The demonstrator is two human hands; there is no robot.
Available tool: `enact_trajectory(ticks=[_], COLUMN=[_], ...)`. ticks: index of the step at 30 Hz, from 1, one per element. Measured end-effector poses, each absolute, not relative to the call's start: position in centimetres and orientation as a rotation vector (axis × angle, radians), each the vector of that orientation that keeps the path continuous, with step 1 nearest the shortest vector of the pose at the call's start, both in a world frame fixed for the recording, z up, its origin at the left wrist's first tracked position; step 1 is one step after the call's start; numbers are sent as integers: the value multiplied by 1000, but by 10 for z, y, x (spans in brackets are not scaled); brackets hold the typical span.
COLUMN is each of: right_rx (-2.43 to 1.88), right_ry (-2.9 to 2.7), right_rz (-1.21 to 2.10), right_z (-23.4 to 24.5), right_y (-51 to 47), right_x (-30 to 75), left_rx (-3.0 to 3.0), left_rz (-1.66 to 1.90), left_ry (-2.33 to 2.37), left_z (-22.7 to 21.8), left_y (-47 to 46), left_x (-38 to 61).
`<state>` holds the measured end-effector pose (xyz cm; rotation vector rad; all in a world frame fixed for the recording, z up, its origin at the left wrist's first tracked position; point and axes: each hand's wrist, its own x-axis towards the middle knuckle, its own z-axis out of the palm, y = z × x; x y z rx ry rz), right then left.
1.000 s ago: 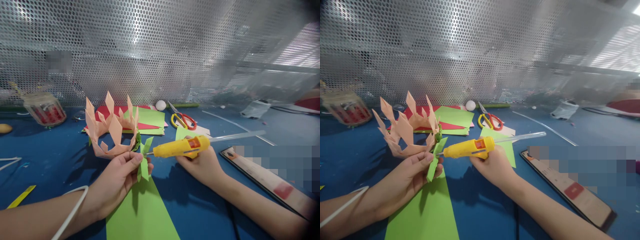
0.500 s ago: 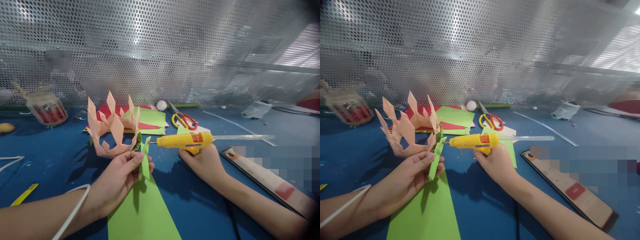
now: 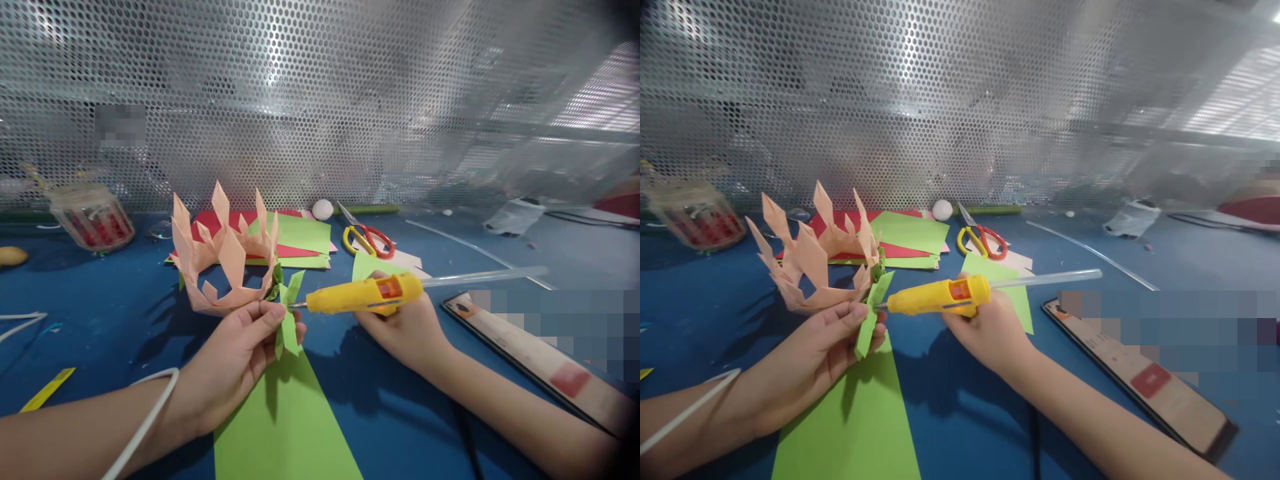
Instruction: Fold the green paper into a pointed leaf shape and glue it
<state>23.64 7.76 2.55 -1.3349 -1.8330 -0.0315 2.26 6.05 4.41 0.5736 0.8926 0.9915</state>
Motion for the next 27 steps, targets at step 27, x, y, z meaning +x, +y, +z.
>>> enact_trajectory(ticks=[27], right_rx=[-1349], right_ry=[-1818], right_rz=[-25], right_z=[27], right_y=[77], right_x=[236], left_rx=[586], left_rz=[983], left_ry=[888], left_z=[43], left_y=[59], left_x=[21])
